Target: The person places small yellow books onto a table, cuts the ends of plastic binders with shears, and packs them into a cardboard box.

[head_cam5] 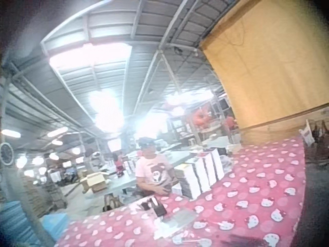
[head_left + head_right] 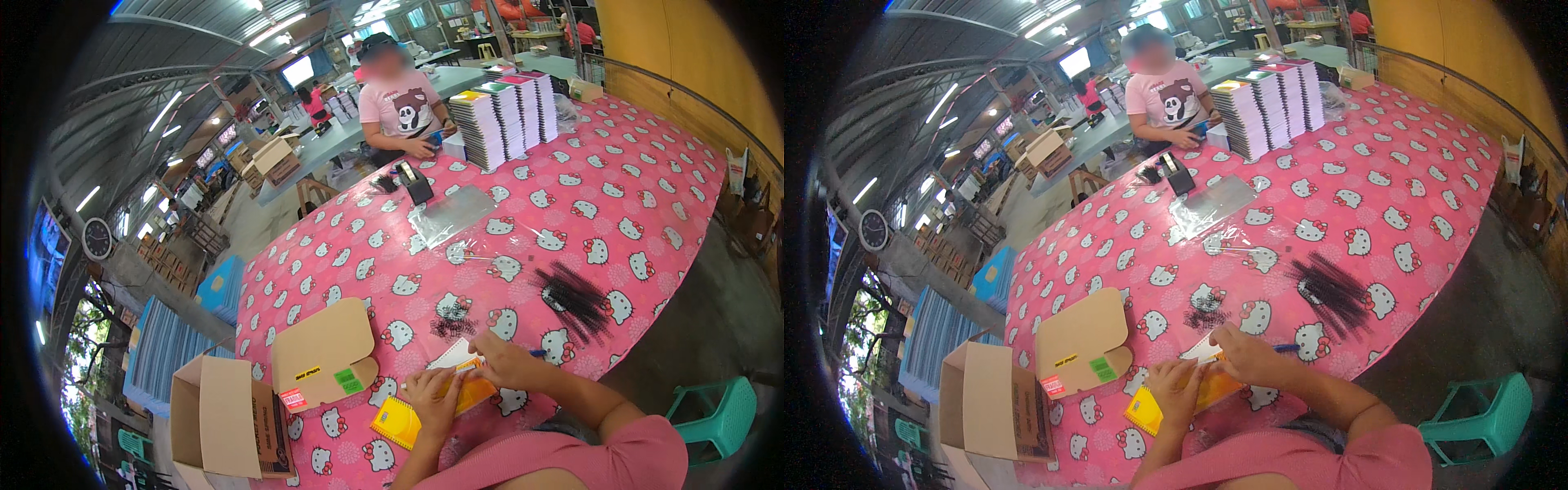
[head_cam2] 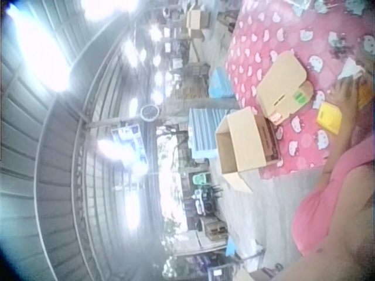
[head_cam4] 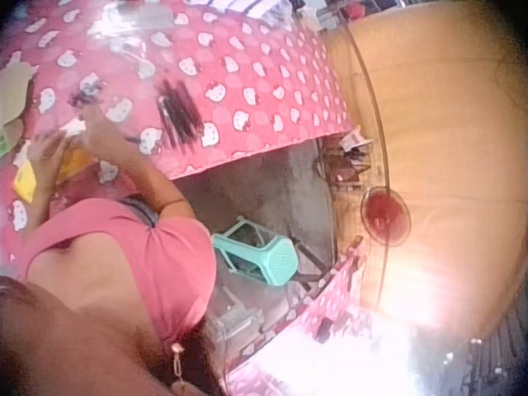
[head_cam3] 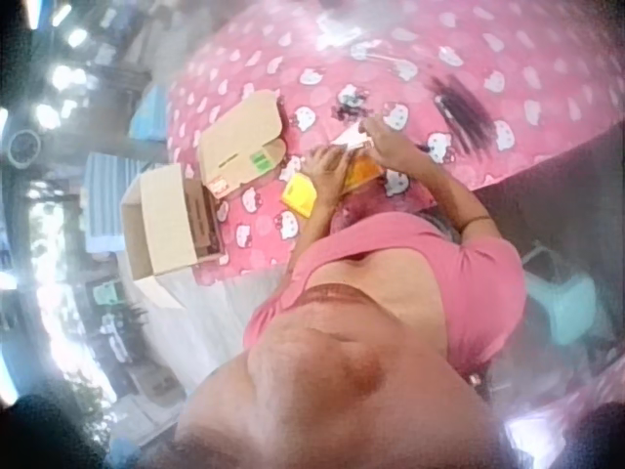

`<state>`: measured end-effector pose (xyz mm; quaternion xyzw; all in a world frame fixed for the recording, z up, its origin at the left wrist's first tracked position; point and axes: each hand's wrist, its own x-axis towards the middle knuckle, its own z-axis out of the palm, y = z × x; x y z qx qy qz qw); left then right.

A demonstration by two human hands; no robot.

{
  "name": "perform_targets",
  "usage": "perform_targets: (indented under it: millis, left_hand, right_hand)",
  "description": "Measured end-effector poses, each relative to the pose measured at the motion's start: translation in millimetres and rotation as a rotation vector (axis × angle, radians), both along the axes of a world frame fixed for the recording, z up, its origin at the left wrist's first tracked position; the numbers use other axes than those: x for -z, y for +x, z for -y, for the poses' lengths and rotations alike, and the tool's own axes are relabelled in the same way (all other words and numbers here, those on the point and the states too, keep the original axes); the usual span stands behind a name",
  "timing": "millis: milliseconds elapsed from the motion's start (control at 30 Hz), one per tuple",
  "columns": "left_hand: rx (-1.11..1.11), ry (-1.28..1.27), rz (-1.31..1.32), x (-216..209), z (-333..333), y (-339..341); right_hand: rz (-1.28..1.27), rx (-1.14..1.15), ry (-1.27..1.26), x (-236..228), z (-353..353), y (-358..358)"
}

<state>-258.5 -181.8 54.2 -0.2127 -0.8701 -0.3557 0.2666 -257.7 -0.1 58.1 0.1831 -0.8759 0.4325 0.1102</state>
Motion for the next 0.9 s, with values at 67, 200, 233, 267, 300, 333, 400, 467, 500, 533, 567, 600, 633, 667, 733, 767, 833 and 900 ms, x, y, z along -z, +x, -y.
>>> perform_targets:
  millis: [67,200,233,267,300,333,400,467,500,533,567,600,633,667,733,767,833,900]
  left_hand:
    - [0.011,-0.016,0.013,1,-2,1]
    - [-0.013,-0.022,0.049,4,4,2]
    - [-0.025,-0.027,0.048,4,4,2]
    - [-0.024,-0.030,0.051,4,3,3]
    - [-0.028,-0.038,0.055,3,1,3]
    - [-0.033,-0.046,0.059,3,1,4]
    - [-0.019,-0.032,0.041,10,3,2]
    - [-0.002,-0.019,0.023,12,6,2]
    - [-0.003,-0.050,0.023,10,7,2]
    - [-0.003,-0.081,0.024,9,7,3]
    - [-0.006,-0.079,0.025,10,7,2]
    - [0.005,-0.051,0.029,11,7,1]
    - [0.017,-0.024,0.033,11,8,0]
    - [0.010,-0.023,0.030,10,9,1]
    - [0.023,-0.082,0.014,10,9,1]
    - [0.023,-0.081,0.013,10,9,2]
    - [-0.063,-0.100,0.044,9,6,3]
    - [-0.057,-0.082,0.015,11,7,0]
  right_hand:
    - [-0.100,0.028,0.013,7,-2,-3]
    - [-0.069,-0.009,0.094,0,4,-3]
    - [-0.102,-0.007,0.093,-3,4,-3]
    - [-0.099,-0.007,0.089,0,3,-2]
    - [-0.106,-0.010,0.129,1,2,-1]
    - [-0.112,-0.015,0.170,2,1,-1]
    - [-0.154,-0.009,0.135,-1,3,-1]
    - [-0.194,0.000,0.100,-2,4,-1]
    - [-0.166,-0.003,0.119,0,5,-1]
    - [-0.138,-0.005,0.138,1,5,-1]
    - [-0.138,-0.009,0.140,0,5,-1]
    - [-0.175,0.005,0.133,-3,7,-1]
    - [-0.213,0.019,0.126,-5,9,-1]
    - [-0.216,0.012,0.126,-3,10,-2]
    - [-0.195,0.019,0.093,3,12,-2]
    - [-0.195,0.018,0.093,2,12,-2]
    - [-0.296,0.055,0.152,-6,15,-2]
    - [-0.310,0.063,0.152,-3,18,-2]
